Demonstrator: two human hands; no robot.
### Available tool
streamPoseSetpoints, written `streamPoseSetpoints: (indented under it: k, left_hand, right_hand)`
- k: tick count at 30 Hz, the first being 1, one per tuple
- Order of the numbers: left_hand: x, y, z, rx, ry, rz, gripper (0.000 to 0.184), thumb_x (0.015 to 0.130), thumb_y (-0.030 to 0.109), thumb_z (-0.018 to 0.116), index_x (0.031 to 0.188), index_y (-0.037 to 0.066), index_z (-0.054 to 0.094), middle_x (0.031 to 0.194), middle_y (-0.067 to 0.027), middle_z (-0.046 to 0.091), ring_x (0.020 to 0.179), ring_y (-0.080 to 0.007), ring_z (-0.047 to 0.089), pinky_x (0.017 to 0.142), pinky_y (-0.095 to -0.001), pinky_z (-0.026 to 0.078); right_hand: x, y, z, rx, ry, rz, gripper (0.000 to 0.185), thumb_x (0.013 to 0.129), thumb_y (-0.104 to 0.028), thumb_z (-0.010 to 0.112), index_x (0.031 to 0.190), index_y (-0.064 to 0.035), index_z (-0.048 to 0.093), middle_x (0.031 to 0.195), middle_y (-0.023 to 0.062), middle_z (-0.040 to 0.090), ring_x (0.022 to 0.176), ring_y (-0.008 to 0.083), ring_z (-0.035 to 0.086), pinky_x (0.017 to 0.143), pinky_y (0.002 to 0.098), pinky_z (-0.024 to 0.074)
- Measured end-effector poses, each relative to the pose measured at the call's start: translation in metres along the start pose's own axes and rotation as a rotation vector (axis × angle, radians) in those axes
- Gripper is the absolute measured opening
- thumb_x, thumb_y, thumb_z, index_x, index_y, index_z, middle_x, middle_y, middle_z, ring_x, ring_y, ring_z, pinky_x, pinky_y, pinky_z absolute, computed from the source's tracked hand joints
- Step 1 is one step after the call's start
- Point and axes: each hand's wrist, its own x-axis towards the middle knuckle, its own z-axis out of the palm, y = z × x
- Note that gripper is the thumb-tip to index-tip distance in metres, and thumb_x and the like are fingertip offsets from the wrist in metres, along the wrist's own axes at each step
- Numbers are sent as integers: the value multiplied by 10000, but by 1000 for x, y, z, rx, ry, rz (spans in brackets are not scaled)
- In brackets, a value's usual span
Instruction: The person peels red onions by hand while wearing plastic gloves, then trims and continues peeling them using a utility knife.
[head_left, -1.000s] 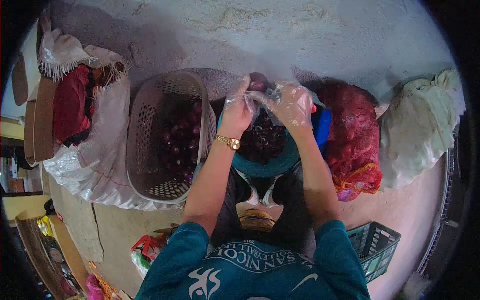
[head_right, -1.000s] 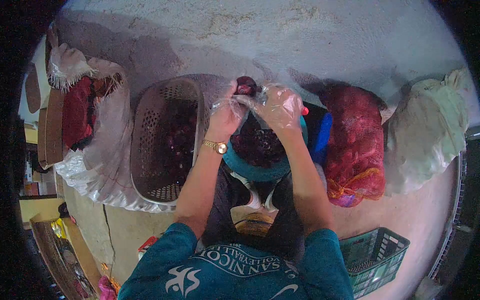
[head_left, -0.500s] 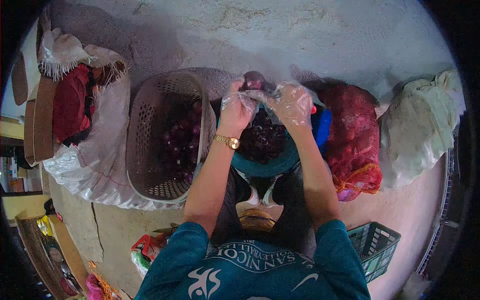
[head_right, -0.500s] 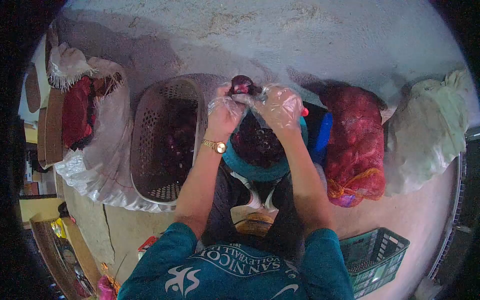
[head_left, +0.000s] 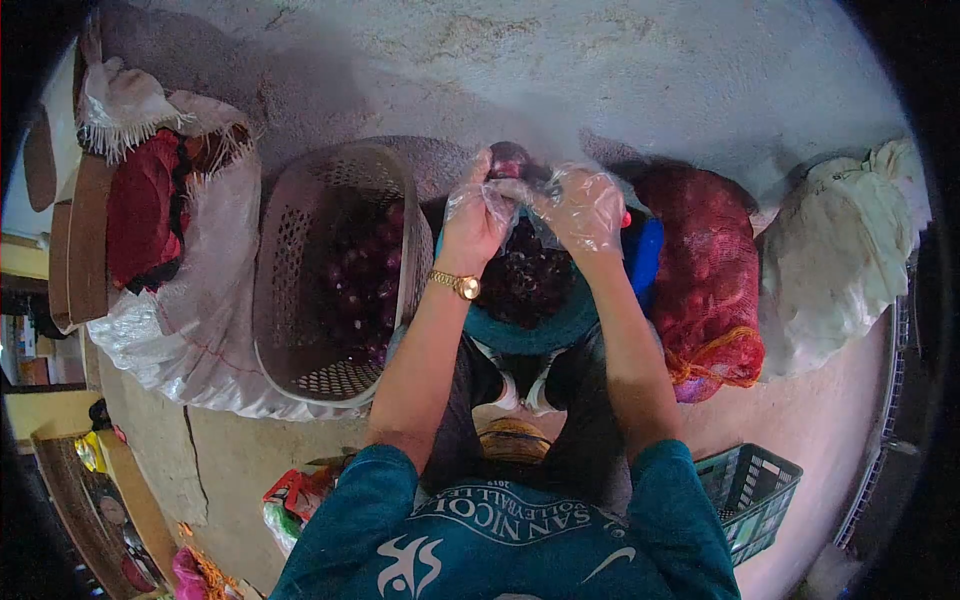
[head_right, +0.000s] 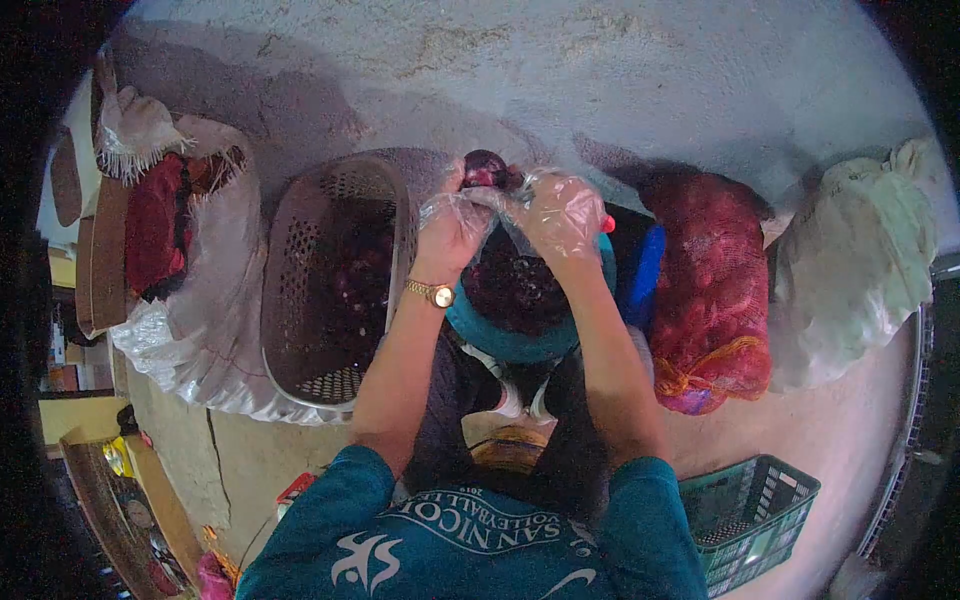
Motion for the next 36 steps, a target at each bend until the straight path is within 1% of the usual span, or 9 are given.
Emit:
streamPoseSetpoints:
  k: [10,12,14,15,17,21,26,29,36]
  left_hand:
    - [4,-2,-9,-73,23,-81,157,943,210,589,980,60,565,869,-63,604,808,-193,615,737,-357,558]
    - [7,-2,-16,-95,-159,-56,408,972,282,520,1181,-67,498,1177,-211,575,1104,-296,572,978,-400,485]
    - [4,-1,-13,-27,-124,-44,412,972,282,519,1178,-75,498,1176,-211,574,1110,-298,567,992,-402,473]
    - [2,0,-9,42,-87,-31,416,972,281,518,1175,-82,499,1175,-210,574,1115,-300,562,1006,-404,462]
    - [3,-1,-9,46,-102,-37,416,976,278,510,1170,-90,498,1170,-213,577,1113,-307,563,1001,-403,466]
    - [6,-1,-12,44,-123,-3,429,990,279,477,1162,-114,491,1158,-234,580,1102,-332,571,982,-407,482]
    - [7,3,-14,45,-105,-16,441,991,285,473,1166,-120,488,1137,-250,583,1088,-334,582,951,-408,505]
    - [10,4,-18,82,-133,-18,439,983,276,496,1175,-118,488,1124,-241,588,1060,-310,592,928,-402,516]
    - [4,2,-9,39,-107,-37,446,967,280,535,1197,-100,491,1037,-145,605,883,-194,593,868,-366,520]
  right_hand:
    - [4,4,5,109,-168,107,650,749,-679,597,943,-67,702,877,188,678,843,384,650,752,469,505]
    - [3,7,10,127,-155,116,633,767,-661,593,953,-65,699,879,188,678,850,390,647,767,471,503]
    - [3,8,11,236,-117,102,397,727,-385,721,787,-1,642,755,211,635,761,410,628,678,468,485]
    - [3,13,17,237,-116,102,397,727,-385,721,787,-1,642,755,211,635,761,410,628,678,468,485]
    - [1,30,35,284,-108,-1,518,799,-530,634,871,-19,673,808,200,660,796,390,640,697,462,511]
    - [-3,40,51,208,20,-106,480,785,-485,664,800,-5,653,754,210,644,728,396,633,641,450,508]
    - [0,25,22,189,-158,-42,540,750,-578,675,820,-43,680,766,197,663,730,374,655,659,455,513]
    - [1,7,2,353,49,-78,408,727,-405,738,839,-20,666,744,194,645,700,384,631,609,453,483]
    - [3,0,-4,322,14,-32,428,728,-408,734,917,-27,686,795,201,665,738,389,647,648,447,509]
